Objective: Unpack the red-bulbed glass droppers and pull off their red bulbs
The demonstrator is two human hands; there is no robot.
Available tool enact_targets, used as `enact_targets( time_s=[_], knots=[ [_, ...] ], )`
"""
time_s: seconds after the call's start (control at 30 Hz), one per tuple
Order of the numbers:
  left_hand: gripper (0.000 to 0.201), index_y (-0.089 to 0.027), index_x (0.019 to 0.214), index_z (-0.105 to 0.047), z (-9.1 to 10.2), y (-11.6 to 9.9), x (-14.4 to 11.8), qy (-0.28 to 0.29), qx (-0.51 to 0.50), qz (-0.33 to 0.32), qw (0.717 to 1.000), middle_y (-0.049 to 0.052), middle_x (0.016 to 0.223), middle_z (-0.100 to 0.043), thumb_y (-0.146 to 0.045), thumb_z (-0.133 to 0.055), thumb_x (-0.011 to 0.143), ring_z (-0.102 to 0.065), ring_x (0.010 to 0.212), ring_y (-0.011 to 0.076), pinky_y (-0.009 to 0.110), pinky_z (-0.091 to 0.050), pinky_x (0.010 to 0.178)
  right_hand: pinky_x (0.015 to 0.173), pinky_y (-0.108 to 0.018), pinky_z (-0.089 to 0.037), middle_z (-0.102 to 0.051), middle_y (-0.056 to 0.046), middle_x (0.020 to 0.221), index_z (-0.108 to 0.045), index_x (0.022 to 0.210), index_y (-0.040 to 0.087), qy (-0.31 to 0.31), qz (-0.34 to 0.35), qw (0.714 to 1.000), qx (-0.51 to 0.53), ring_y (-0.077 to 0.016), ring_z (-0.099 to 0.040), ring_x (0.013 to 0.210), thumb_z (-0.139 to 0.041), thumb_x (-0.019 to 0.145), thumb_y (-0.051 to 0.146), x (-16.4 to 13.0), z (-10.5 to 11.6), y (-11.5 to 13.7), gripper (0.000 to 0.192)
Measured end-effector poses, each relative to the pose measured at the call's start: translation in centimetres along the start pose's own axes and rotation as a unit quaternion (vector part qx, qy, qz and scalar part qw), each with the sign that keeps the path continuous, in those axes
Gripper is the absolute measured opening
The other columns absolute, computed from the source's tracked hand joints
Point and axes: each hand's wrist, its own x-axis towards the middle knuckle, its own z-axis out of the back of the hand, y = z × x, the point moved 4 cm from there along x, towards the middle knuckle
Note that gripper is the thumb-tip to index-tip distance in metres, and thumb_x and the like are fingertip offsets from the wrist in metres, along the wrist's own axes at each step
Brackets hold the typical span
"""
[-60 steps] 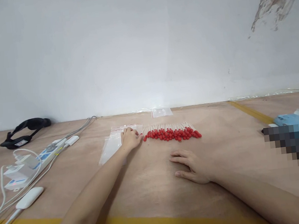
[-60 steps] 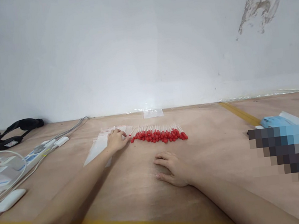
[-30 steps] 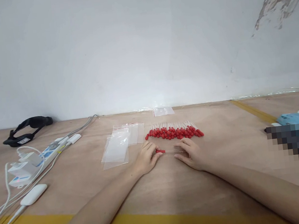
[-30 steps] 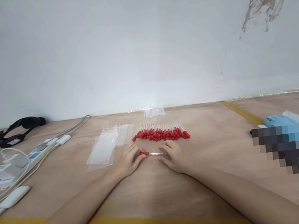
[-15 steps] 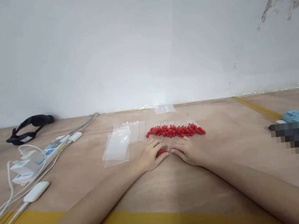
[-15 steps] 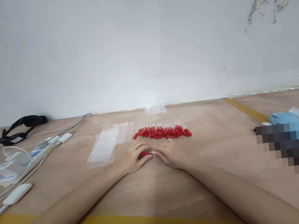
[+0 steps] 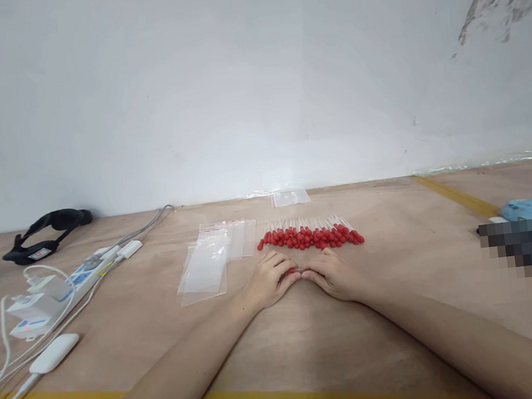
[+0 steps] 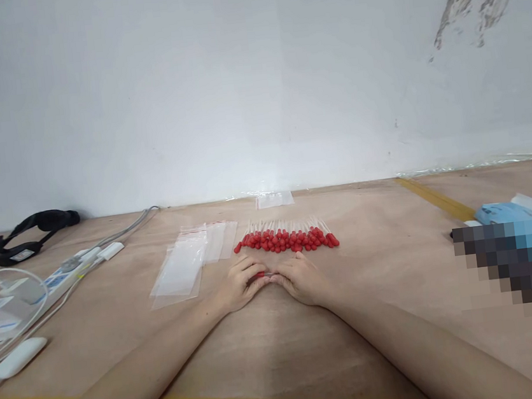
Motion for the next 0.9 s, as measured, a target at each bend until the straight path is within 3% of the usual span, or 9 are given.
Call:
enact_targets(
  time_s=[0.37, 0.6, 0.9],
  knots=[
    [0.032, -0.016, 0.074, -0.051, -0.43, 0.08, 0.23, 0.097, 0.102, -0.014, 0.990, 0.003, 0.073, -0.055, -0.032, -0.030, 0.091, -0.048, 0.072, 0.0158, 0.031, -0.033, 0.071, 0.068, -0.028, -0.026, -0.058, 0.000, 0.062, -0.053, 0.067, 0.017, -0.024, 0.018, 0.999, -0.039, -0.0106, -0.048, 0.059, -0.033, 0.090, 0.030, -0.11, -0.44, -0.47, 0.033],
    [0.034, -0.017, 0.075, -0.048, -0.42, 0.16, 0.33, 0.137, 0.071, 0.009, 0.988, 0.002, 0.072, -0.054, -0.034, -0.025, 0.092, -0.047, 0.073, 0.0154, 0.031, -0.031, 0.073, 0.066, -0.027, -0.025, -0.058, -0.001, 0.061, -0.055, 0.067, 0.016, -0.039, 0.038, 0.997, -0.050, -0.0111, -0.048, 0.060, -0.032, 0.090, 0.029, -0.18, -0.27, -0.19, 0.034],
    [0.032, -0.017, 0.075, -0.047, -0.45, 0.00, 0.19, 0.142, 0.044, 0.009, 0.989, 0.001, 0.073, -0.054, -0.034, -0.026, 0.092, -0.045, 0.075, 0.0153, 0.031, -0.029, 0.074, 0.066, -0.027, -0.026, -0.054, -0.001, 0.059, -0.057, 0.069, 0.017, -0.083, 0.070, 0.991, -0.075, -0.0109, -0.044, 0.059, -0.036, 0.089, 0.028, -0.73, -0.34, -0.40, 0.031]
  ],
)
